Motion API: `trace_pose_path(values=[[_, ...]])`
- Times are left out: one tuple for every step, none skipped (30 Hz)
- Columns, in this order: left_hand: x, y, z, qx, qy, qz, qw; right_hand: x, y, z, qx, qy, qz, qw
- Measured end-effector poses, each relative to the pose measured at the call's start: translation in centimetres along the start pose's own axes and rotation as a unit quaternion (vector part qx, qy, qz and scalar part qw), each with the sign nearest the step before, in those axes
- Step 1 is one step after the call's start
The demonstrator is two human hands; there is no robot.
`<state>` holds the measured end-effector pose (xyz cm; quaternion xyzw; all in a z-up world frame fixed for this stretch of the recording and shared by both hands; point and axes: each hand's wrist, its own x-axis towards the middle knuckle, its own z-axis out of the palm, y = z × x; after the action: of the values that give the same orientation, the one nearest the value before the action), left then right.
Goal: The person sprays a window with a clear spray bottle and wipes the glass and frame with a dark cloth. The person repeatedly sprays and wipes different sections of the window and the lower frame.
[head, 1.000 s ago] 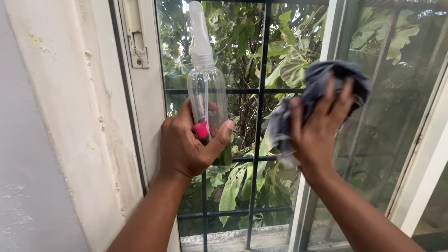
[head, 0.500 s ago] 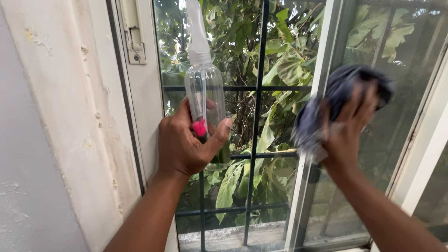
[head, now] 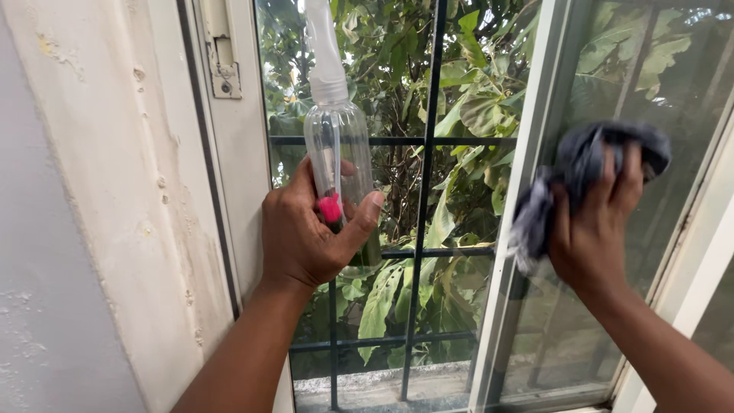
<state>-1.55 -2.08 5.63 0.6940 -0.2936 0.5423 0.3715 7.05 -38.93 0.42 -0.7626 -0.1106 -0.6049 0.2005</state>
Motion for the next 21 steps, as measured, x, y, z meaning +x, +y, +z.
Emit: trace_pose_path(values=[[0.0, 0.1, -0.1, 0.007, -0.010, -0.020, 1.000, -1.1, 0.4, -0.8, -0.002, -0.018, -0.015, 1.000], [0.1, 0.2, -0.1, 0.013, -0.018, -0.039, 0.999, -1.6, 1.1, -1.4, -0.005, -0.034, -0.032, 0.999], [0.1, 0.4, -0.1, 0.010, -0.022, -0.042, 0.999, -1.7, 2.0, -1.9, -0.011, -0.015, -0.043, 0.999], [0.3, 0.5, -0.2, 0.009, -0.024, -0.043, 0.999, -1.4, 2.9, -2.1, -0.016, 0.008, -0.054, 0.998], [0.5, 0.5, -0.3, 0.007, -0.027, -0.044, 0.999, -1.0, 3.7, -2.1, -0.022, 0.031, -0.065, 0.997], [0.5, 0.5, -0.3, 0.006, -0.028, -0.054, 0.998, -0.1, 4.5, -2.3, -0.071, 0.054, -0.110, 0.990], [0.4, 0.4, -0.2, 0.005, -0.029, -0.065, 0.997, 1.2, 5.2, -2.3, -0.120, 0.076, -0.154, 0.978], [0.3, 0.4, 0.0, 0.002, -0.029, -0.076, 0.997, 2.4, 5.6, -2.4, -0.168, 0.096, -0.199, 0.961], [0.1, 0.3, 0.2, -0.008, -0.021, -0.051, 0.998, 3.0, 5.6, -2.3, -0.136, 0.092, -0.178, 0.970], [0.1, 0.1, 0.3, -0.017, -0.012, -0.024, 0.999, 3.4, 5.4, -2.1, -0.102, 0.090, -0.157, 0.978], [0.2, 0.0, 0.3, -0.027, -0.002, 0.003, 1.000, 3.8, 5.3, -2.0, -0.067, 0.087, -0.137, 0.985], [0.2, -0.2, 0.4, -0.026, -0.004, 0.003, 1.000, 3.3, 5.4, -2.2, -0.107, 0.079, -0.161, 0.978], [0.2, -0.2, 0.4, -0.025, -0.006, 0.002, 1.000, 2.2, 5.6, -2.5, -0.145, 0.070, -0.185, 0.970], [0.1, -0.2, 0.4, -0.024, -0.009, 0.002, 1.000, 1.0, 6.2, -2.8, -0.182, 0.062, -0.207, 0.959], [0.1, -0.1, 0.3, -0.018, -0.014, -0.020, 1.000, 0.1, 6.8, -2.5, -0.160, 0.066, -0.112, 0.979], [0.1, 0.1, 0.3, -0.014, -0.019, -0.042, 0.999, -0.5, 7.5, -1.8, -0.137, 0.068, -0.016, 0.988], [0.1, 0.2, 0.2, -0.010, -0.023, -0.064, 0.998, -0.9, 8.0, -0.7, -0.114, 0.068, 0.080, 0.988], [0.2, 0.4, 0.2, -0.011, -0.021, -0.059, 0.998, -1.1, 8.3, 0.4, -0.038, 0.088, 0.092, 0.991], [0.2, 0.6, 0.2, -0.013, -0.019, -0.054, 0.998, -1.1, 8.2, 1.6, 0.039, 0.108, 0.104, 0.988], [0.3, 0.7, 0.2, -0.015, -0.016, -0.049, 0.999, -1.0, 7.5, 2.6, 0.114, 0.127, 0.115, 0.979], [0.3, 0.8, 0.3, -0.009, -0.010, -0.050, 0.999, -0.8, 6.3, 3.2, 0.189, 0.145, 0.124, 0.963]])
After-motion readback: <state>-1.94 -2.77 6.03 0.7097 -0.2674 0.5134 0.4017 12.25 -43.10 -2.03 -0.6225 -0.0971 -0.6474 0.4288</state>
